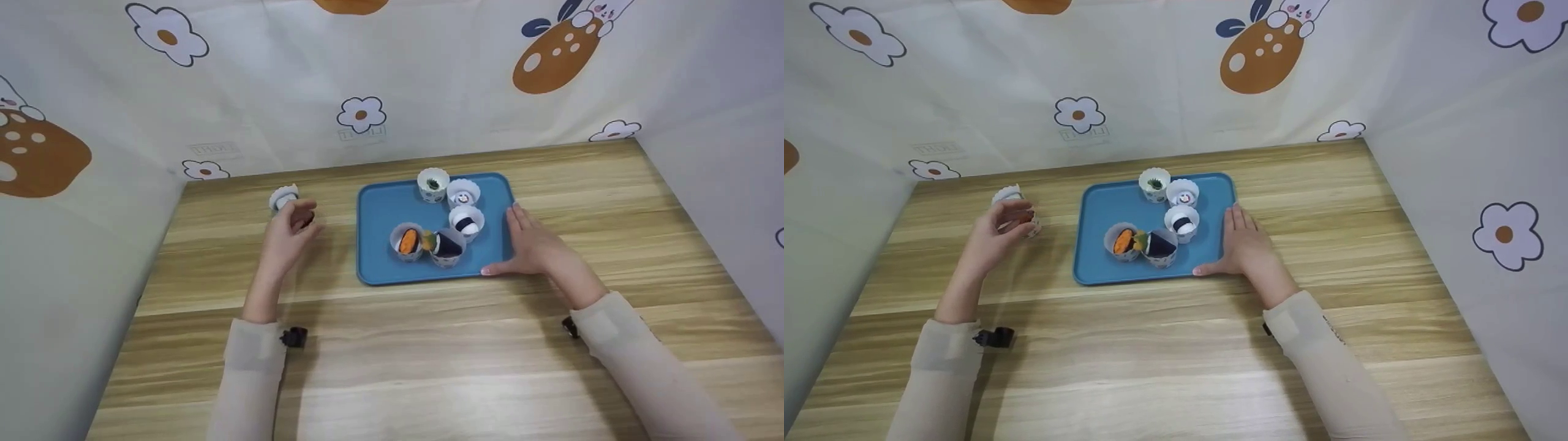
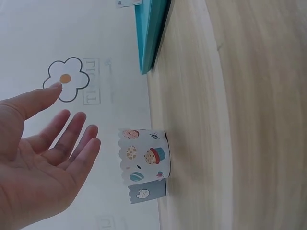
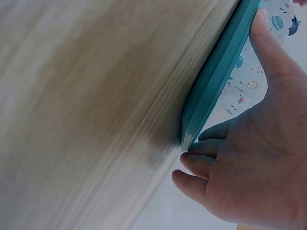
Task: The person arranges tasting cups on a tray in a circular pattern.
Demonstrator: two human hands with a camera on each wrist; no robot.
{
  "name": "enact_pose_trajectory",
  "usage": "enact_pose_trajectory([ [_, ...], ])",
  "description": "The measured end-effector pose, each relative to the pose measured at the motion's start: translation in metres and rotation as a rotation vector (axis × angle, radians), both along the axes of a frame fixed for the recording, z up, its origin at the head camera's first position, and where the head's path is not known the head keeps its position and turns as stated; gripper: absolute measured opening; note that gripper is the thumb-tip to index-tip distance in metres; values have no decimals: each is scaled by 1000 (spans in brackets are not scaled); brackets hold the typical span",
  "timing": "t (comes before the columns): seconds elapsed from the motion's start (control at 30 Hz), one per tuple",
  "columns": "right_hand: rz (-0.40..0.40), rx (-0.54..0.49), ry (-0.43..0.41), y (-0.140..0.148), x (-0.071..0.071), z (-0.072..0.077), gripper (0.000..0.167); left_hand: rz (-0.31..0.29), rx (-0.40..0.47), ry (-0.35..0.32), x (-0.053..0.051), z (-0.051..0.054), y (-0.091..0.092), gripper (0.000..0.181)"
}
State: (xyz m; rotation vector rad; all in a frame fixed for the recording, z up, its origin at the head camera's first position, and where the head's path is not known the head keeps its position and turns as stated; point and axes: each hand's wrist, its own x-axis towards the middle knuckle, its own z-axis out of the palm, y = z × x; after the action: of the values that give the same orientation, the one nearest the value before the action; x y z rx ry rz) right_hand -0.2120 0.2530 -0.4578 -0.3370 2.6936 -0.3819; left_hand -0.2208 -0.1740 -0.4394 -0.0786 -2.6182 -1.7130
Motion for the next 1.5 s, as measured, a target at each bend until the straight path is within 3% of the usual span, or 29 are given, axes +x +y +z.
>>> enact_pose_trajectory([
  [0.17,-5,-8,1,0,0,0,140,64,-5,18,0,-1,-2,45],
  [0.37,2,-7,14,0,0,-1,139,94,-3,39,1,-2,-6,46],
  [0.87,1,0,6,1,-1,-2,140,155,-60,-32,0,-8,-17,50],
  [1.13,2,7,10,0,0,-1,139,202,-91,-38,0,-10,-20,51],
  [1.5,6,3,13,0,-1,-2,139,269,-148,-92,-2,-13,-22,69],
])
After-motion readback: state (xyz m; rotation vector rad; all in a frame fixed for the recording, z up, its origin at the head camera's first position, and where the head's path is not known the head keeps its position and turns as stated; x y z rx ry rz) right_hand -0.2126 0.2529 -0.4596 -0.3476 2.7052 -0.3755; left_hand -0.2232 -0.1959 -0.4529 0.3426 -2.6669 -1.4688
